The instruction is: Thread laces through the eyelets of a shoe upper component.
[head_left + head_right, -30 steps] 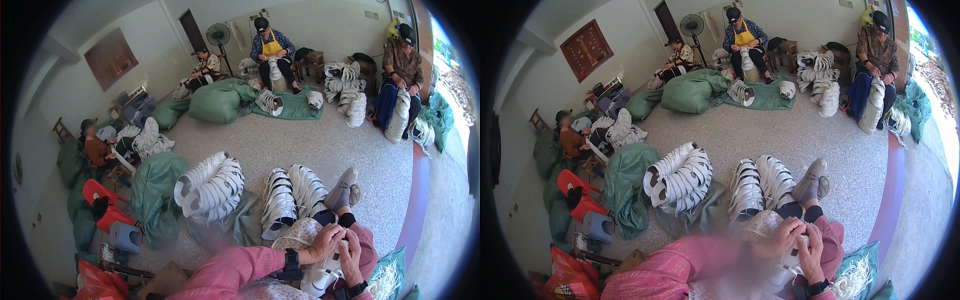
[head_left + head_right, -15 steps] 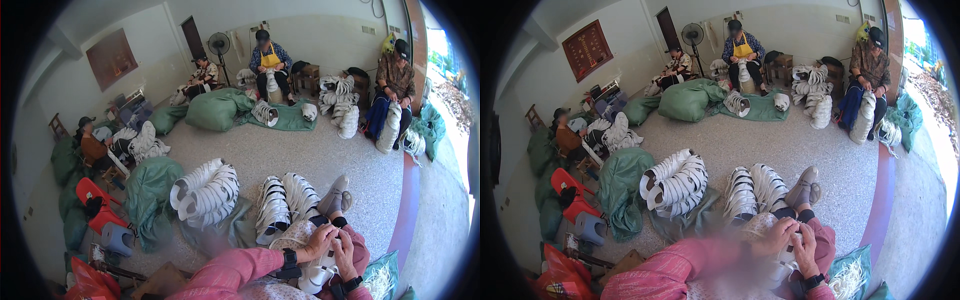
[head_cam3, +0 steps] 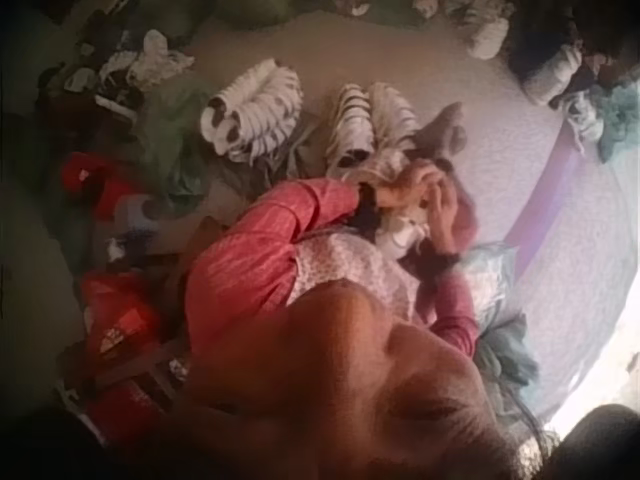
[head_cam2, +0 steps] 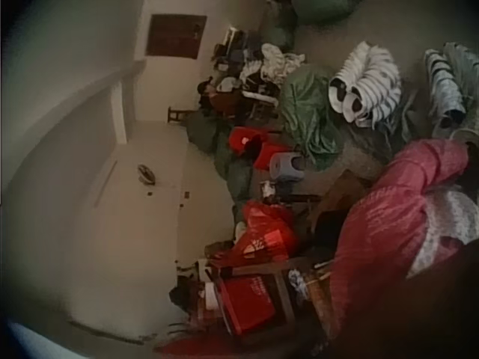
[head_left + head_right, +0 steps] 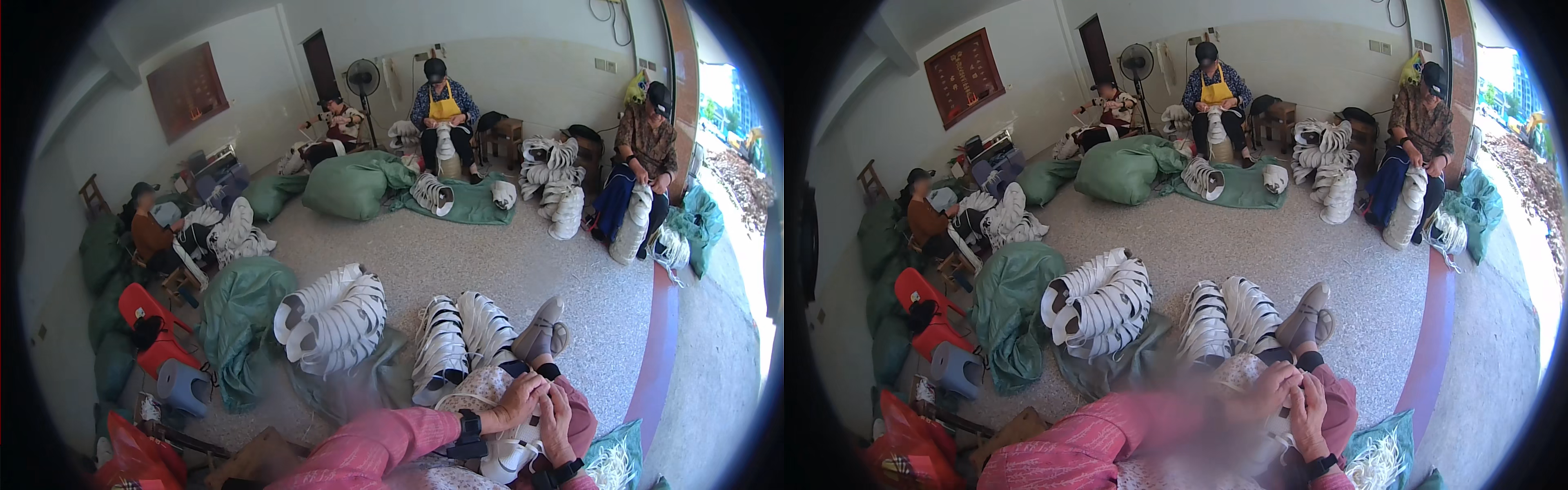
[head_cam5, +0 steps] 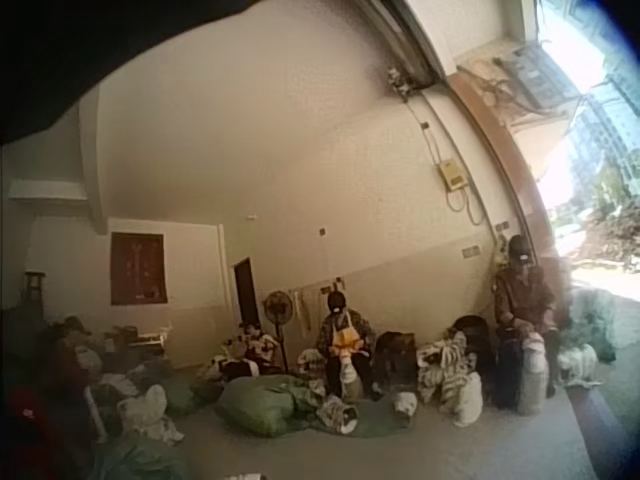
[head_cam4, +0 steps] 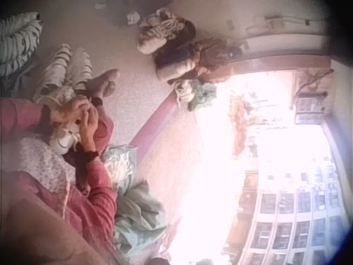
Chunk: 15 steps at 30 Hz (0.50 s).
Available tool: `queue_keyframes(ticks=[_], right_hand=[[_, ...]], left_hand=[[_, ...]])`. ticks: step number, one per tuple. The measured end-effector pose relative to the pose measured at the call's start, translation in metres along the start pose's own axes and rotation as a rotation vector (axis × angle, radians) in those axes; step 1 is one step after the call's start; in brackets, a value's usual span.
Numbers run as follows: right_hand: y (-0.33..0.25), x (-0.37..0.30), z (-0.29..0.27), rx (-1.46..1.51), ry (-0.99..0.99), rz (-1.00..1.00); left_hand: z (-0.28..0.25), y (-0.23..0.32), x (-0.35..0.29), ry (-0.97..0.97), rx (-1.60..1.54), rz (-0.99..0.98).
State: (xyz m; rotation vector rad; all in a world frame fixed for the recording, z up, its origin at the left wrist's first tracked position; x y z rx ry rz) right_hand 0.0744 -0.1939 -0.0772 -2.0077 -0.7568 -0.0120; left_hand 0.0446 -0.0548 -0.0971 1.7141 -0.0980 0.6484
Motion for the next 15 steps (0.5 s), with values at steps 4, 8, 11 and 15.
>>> queue_keyframes(ticks=[4,8,11,15], right_hand=[[0.0005,0.0041,0.001,0.058,0.012,0.036],[-0.001,0.0043,0.0011,0.067,0.007,0.045],[-0.0002,0.0059,0.0004,0.105,-0.018,0.053],[0.0056,0.0039,0.0046,0.083,-0.016,0.01]], left_hand=[[0.0015,0.0009,0.0095,-0.043,0.037,0.042],[0.0018,-0.0046,0.0087,-0.059,0.016,0.058],[0.0011,-0.0023,0.0097,-0.055,0.022,0.015],[0.0,-0.0063,0.0051,-0.054,-0.006,-0.047]])
Point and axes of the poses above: each hand's wrist, its own x-axis towards the middle knuckle, its own z-axis out of the palm, y = z × x, the point moved 1 cm from there along x, towards the middle knuckle, and after that the axes turned 13 degrees about -x, right-handed, at the moved point
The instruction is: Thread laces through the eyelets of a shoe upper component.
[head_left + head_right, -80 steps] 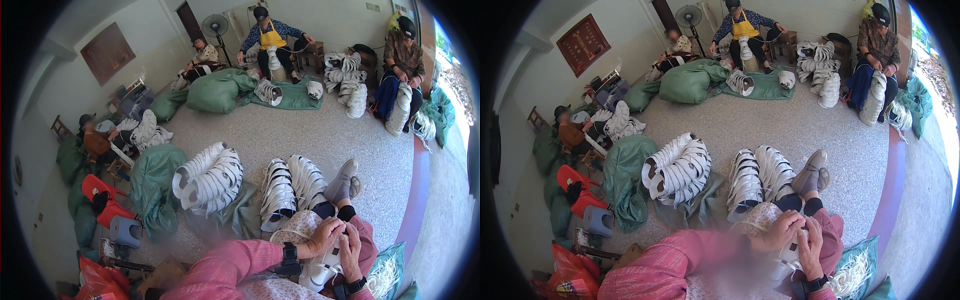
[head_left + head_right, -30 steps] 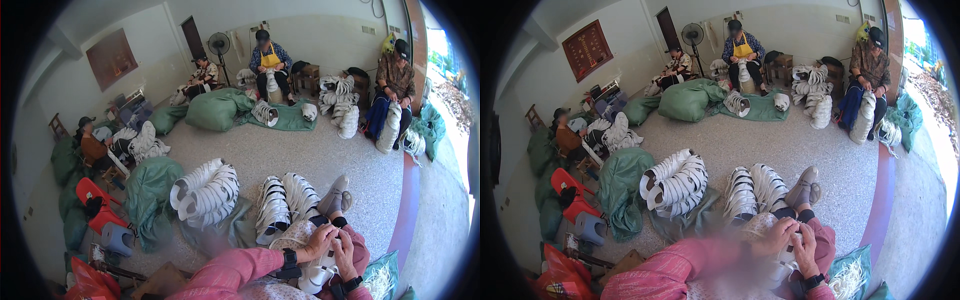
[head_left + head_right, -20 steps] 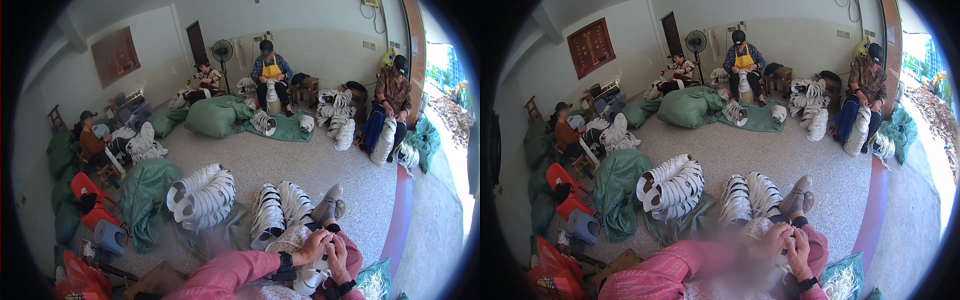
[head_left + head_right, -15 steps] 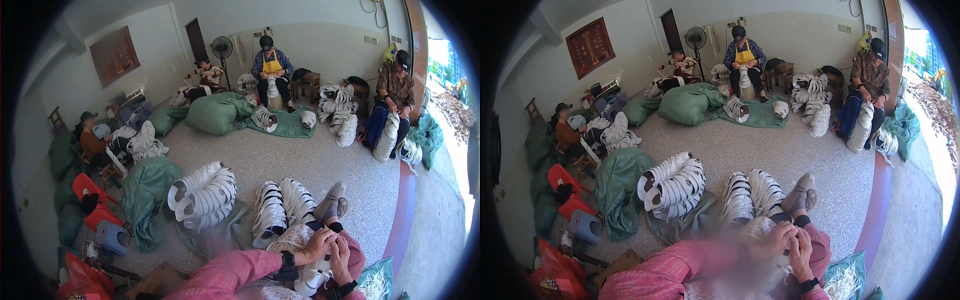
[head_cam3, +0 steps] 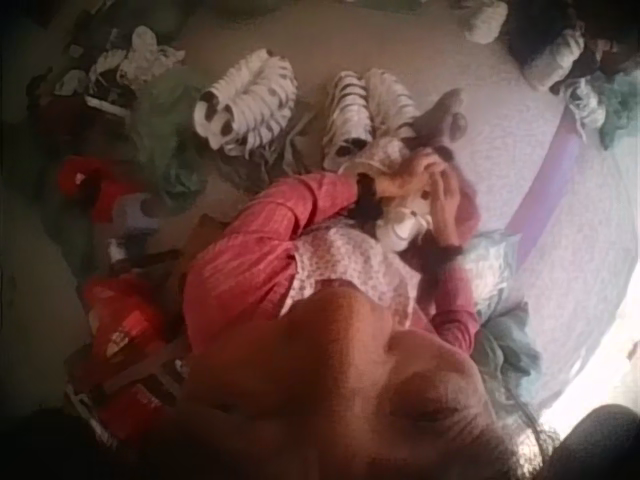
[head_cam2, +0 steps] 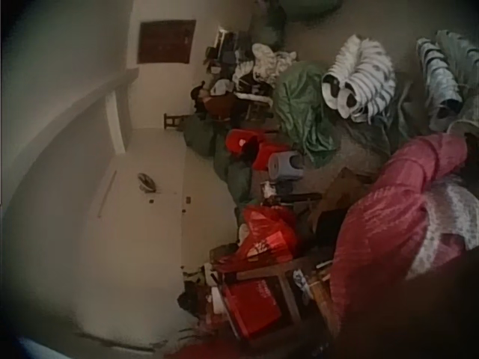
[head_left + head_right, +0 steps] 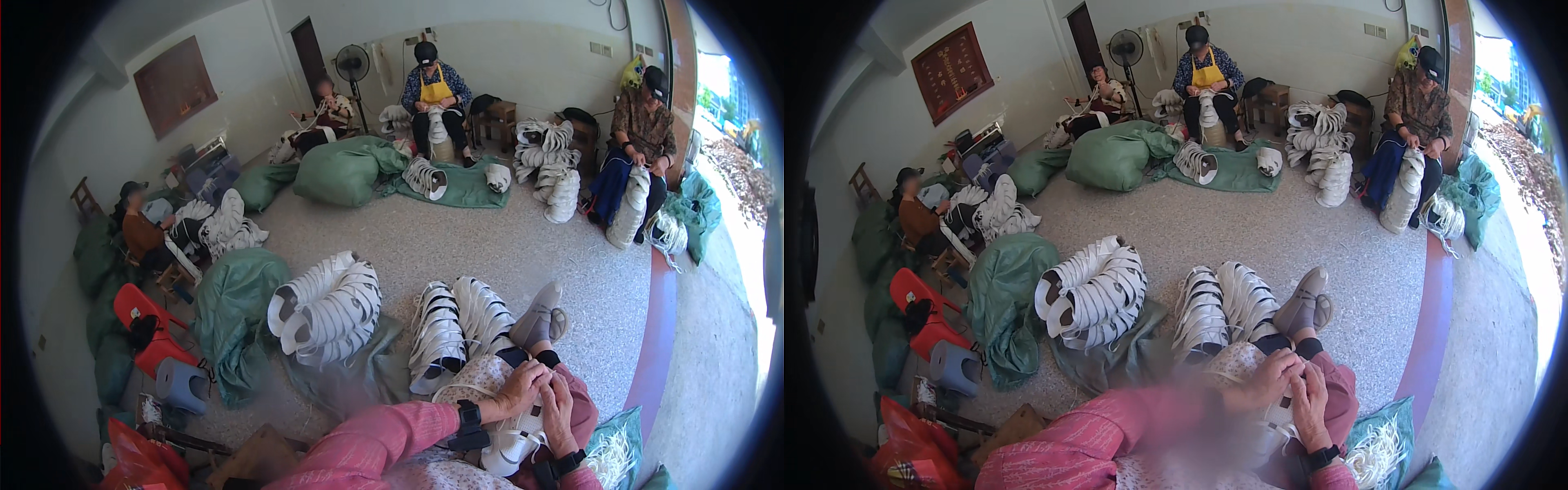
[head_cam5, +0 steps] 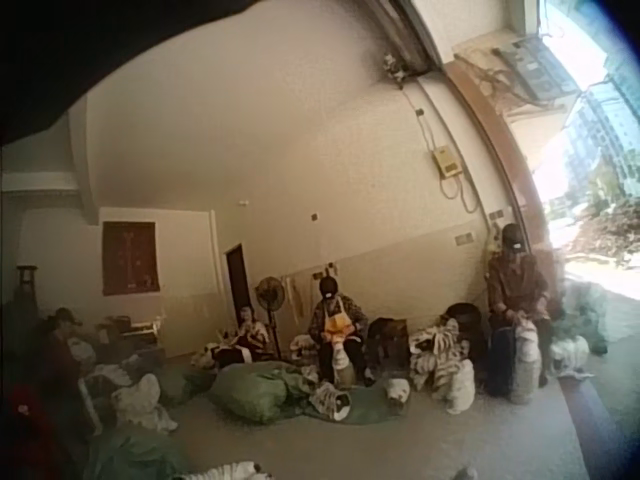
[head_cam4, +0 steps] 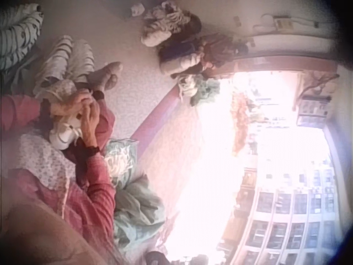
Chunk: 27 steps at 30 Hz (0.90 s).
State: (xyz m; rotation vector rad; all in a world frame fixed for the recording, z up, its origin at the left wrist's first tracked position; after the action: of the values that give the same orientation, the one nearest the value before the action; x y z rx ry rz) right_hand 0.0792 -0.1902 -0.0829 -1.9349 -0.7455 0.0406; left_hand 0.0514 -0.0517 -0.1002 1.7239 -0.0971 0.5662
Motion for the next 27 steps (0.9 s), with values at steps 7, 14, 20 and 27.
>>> queue_keyframes(ticks=[7,14,20,27], right_hand=[[-0.01,0.002,-0.006,-0.049,-0.055,-0.02],[-0.002,0.002,-0.005,-0.063,-0.005,-0.012],[-0.006,0.003,-0.006,-0.058,-0.008,0.003],[-0.007,0.002,-0.006,-0.062,-0.056,-0.009]], left_hand=[[0.001,0.0,-0.003,0.03,0.024,-0.007],[-0.001,0.004,-0.001,0.003,0.004,-0.063],[-0.001,0.002,-0.002,0.009,-0.01,-0.095],[-0.003,0.003,-0.004,0.016,0.014,-0.093]])
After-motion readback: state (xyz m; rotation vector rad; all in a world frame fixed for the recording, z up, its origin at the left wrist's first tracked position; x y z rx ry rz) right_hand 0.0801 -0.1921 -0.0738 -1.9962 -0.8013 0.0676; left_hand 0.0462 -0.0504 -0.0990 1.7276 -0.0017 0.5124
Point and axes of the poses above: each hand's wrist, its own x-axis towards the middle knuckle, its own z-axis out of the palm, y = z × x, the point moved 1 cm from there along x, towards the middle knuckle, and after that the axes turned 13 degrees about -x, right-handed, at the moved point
